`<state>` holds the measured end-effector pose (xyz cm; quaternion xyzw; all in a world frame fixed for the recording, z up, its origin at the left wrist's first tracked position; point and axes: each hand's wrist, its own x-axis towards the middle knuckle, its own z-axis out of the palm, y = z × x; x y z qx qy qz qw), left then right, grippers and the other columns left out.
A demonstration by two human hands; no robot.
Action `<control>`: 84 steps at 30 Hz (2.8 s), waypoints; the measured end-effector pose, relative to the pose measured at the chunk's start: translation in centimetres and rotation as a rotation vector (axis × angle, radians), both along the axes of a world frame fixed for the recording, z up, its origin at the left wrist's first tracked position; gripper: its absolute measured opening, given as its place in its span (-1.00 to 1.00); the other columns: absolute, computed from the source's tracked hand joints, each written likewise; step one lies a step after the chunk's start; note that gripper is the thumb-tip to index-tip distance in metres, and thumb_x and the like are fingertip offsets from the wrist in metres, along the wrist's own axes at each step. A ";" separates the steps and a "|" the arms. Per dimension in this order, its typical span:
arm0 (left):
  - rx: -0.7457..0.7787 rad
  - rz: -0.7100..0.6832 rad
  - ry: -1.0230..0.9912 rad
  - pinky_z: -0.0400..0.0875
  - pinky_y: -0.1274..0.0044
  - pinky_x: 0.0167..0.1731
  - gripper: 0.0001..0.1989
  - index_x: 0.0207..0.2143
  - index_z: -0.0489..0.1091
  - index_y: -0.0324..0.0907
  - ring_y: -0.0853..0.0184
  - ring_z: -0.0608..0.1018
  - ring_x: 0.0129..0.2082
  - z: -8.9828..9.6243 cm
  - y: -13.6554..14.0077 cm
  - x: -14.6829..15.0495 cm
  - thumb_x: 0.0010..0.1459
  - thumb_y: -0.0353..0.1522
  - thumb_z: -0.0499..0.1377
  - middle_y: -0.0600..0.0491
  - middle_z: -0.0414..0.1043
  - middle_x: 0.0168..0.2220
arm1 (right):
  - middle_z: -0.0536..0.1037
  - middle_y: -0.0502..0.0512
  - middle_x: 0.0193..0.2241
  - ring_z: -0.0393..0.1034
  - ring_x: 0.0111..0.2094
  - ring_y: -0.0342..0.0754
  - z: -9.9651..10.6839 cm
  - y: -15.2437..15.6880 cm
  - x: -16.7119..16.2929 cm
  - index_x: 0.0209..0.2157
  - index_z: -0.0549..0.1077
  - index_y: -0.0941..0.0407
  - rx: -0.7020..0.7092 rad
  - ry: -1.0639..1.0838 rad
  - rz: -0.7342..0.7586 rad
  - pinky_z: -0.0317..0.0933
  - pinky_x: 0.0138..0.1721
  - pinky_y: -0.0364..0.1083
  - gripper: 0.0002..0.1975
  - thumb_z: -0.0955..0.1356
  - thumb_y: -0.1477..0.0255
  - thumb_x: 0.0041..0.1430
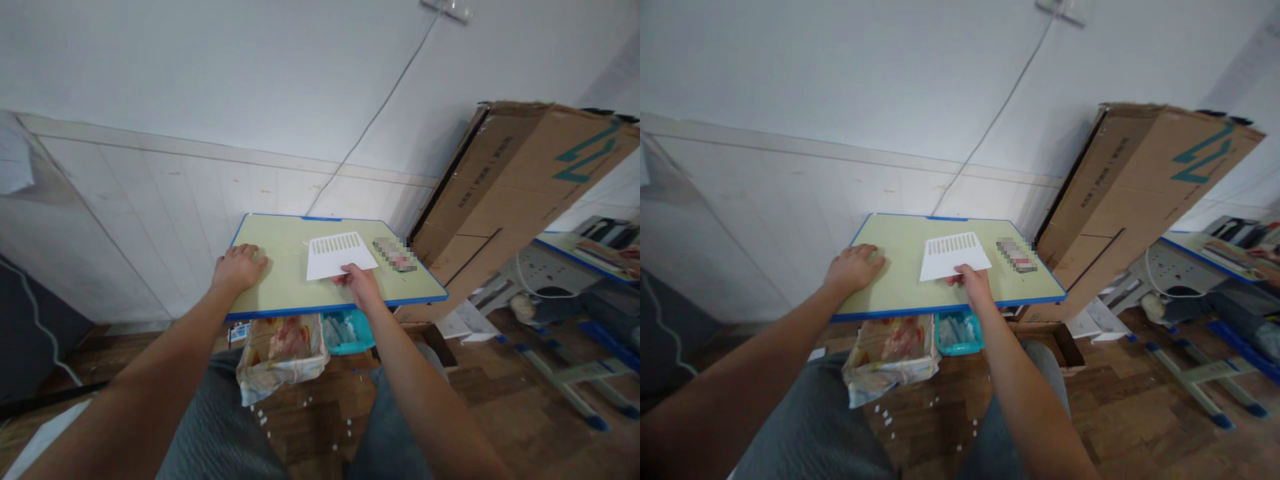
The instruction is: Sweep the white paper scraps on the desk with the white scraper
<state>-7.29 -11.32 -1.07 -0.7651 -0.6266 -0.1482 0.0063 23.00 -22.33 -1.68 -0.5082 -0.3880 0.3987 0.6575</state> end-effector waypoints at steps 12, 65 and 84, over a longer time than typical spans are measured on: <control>-0.046 0.084 -0.022 0.29 -0.17 0.64 -0.30 0.55 0.55 -0.23 -0.26 0.45 0.65 0.7 10.2 2.4 0.54 -0.14 0.07 -0.37 0.45 0.65 | 0.74 0.12 -0.58 0.57 -0.62 0.01 3.9 11.0 4.8 -0.40 0.65 0.07 -0.011 -0.160 0.064 0.36 -0.55 -0.13 -0.93 0.51 0.42 -0.01; 0.042 -0.053 -0.095 0.43 -0.05 0.55 -0.37 0.38 0.66 -0.19 -0.21 0.60 0.50 -0.9 17.4 4.1 0.48 -0.16 0.06 -0.30 0.65 0.47 | 0.77 0.15 -0.50 0.43 -0.68 -0.08 2.8 14.1 3.4 -0.40 0.59 0.03 -0.014 -0.364 0.418 0.42 -0.62 -0.08 -0.79 0.56 0.22 0.08; 0.021 -0.036 -0.093 0.41 0.01 0.56 -0.40 0.38 0.66 -0.15 -0.17 0.59 0.51 -0.5 17.2 4.2 0.49 -0.16 0.07 -0.26 0.64 0.49 | 0.70 0.13 -0.55 0.48 -0.61 -0.01 3.4 13.8 4.0 -0.42 0.58 0.02 -0.010 -0.381 0.413 0.51 -0.55 -0.01 -0.83 0.54 0.25 0.05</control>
